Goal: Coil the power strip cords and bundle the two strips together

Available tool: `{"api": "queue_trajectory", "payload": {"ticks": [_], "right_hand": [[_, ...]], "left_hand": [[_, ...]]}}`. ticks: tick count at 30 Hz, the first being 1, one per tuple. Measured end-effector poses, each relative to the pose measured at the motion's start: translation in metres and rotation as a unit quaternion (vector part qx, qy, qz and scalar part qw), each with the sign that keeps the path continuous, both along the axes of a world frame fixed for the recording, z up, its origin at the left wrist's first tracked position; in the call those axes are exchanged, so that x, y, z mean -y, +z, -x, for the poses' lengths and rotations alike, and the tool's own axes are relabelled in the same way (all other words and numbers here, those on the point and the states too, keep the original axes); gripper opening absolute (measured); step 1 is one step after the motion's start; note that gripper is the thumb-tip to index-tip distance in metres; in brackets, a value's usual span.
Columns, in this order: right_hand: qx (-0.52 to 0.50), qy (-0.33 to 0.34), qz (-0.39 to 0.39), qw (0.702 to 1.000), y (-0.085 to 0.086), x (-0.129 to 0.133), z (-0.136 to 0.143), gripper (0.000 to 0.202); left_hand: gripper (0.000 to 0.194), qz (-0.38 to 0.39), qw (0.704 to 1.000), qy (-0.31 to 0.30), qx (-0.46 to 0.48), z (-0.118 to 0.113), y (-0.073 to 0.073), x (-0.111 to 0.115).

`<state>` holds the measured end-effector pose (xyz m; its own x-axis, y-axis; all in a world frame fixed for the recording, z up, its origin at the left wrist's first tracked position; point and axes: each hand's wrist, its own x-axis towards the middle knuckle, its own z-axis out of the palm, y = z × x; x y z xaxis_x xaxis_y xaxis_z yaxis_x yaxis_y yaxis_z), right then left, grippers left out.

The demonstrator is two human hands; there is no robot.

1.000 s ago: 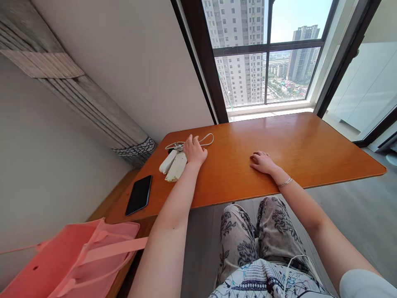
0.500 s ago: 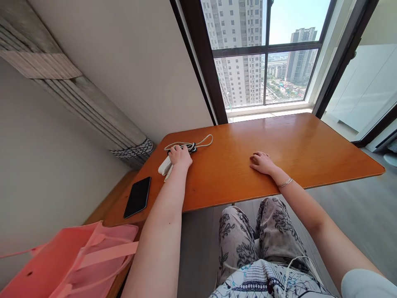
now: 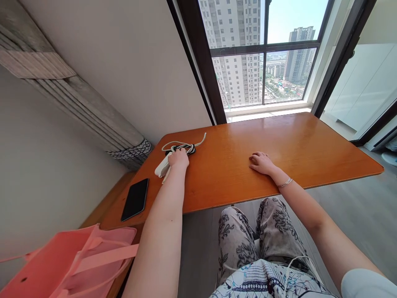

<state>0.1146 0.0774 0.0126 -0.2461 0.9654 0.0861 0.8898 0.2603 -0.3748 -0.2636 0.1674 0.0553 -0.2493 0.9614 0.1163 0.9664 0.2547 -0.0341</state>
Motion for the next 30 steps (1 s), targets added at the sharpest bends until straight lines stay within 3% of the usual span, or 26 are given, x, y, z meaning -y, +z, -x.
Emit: {"api": "queue_trajectory", "payload": {"ticks": [4, 9, 14, 17, 21, 23, 26, 30], "right_hand": [[0.002, 0.003, 0.0, 1.0, 0.0, 0.0, 0.0, 0.043], [0.004, 0.007, -0.002, 1.0, -0.002, -0.002, -0.001, 0.043], [0.002, 0.003, -0.004, 1.0, -0.004, -0.003, 0.001, 0.043], [-0.001, -0.001, 0.001, 1.0, -0.004, -0.003, 0.002, 0.044], [-0.055, -0.015, 0.016, 0.998, -0.005, -0.003, 0.002, 0.04], [-0.118, -0.026, 0.024, 0.992, -0.005, -0.005, 0.003, 0.038], [-0.203, -0.037, 0.025, 0.978, -0.004, -0.01, 0.003, 0.037], [-0.326, -0.042, 0.054, 0.943, -0.006, -0.018, 0.004, 0.038]], "left_hand": [[0.035, 0.008, 1.0, 0.004, 0.019, 0.003, 0.004, -0.004], [0.025, -0.052, 0.994, 0.02, 0.098, 0.002, 0.0, 0.002], [0.018, -0.135, 0.959, -0.013, 0.248, -0.023, -0.009, 0.009], [0.021, -0.185, 0.892, -0.059, 0.408, -0.053, -0.015, 0.014], [0.023, -0.166, 0.74, -0.089, 0.645, -0.095, -0.02, 0.027], [0.023, -0.144, 0.685, -0.122, 0.704, -0.111, -0.021, 0.034], [0.021, -0.129, 0.646, -0.174, 0.732, -0.132, -0.023, 0.045], [0.022, -0.112, 0.648, -0.209, 0.724, -0.159, -0.033, 0.05]]}}
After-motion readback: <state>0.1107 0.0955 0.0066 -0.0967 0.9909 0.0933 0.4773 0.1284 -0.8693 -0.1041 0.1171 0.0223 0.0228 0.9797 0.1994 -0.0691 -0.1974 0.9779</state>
